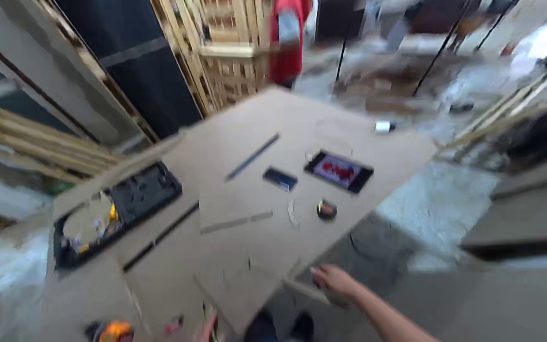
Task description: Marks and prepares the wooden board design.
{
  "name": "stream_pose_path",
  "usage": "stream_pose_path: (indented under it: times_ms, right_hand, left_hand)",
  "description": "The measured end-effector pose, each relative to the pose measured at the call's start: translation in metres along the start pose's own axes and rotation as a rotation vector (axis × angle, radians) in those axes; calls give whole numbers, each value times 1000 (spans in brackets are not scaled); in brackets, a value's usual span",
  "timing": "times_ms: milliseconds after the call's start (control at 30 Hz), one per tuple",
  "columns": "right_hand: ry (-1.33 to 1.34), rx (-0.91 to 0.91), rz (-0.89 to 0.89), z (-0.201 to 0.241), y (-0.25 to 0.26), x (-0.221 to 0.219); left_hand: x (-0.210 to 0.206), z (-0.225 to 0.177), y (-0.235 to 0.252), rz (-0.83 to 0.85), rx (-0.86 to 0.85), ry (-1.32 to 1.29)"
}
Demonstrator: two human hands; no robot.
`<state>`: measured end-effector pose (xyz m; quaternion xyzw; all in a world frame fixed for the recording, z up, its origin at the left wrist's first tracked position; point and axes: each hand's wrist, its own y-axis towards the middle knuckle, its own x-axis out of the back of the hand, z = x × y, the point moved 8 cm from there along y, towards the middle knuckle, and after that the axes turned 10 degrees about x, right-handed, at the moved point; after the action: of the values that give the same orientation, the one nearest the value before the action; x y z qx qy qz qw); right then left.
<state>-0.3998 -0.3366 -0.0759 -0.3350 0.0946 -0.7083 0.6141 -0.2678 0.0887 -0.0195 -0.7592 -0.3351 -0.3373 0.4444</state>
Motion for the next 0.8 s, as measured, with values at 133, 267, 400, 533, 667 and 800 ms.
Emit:
stream_pose_path:
  times_ms: [133,267,400,533,667,800]
  right_hand:
    - [-93,-14,114,1,-21,-46]
    - [-137,-15,97,0,-27,-67]
    - [-171,-31,84,-1,-27,-71]
    - [-175,-35,49,1,-28,-66]
    - [-198,-38,21,3,-28,-59]
    - [-219,-24,3,4,-27,-58]
  left_hand:
    - [5,-11,-6,-178,-83,-161]
    - [7,-54,4,-155,-126,-415]
    - [-5,-113,31,-43,-151,-438]
    - [-25,-155,62,54,-126,-389]
    - [-33,-180,76,75,-150,-373]
    - [-37,-189,80,89,-172,-313]
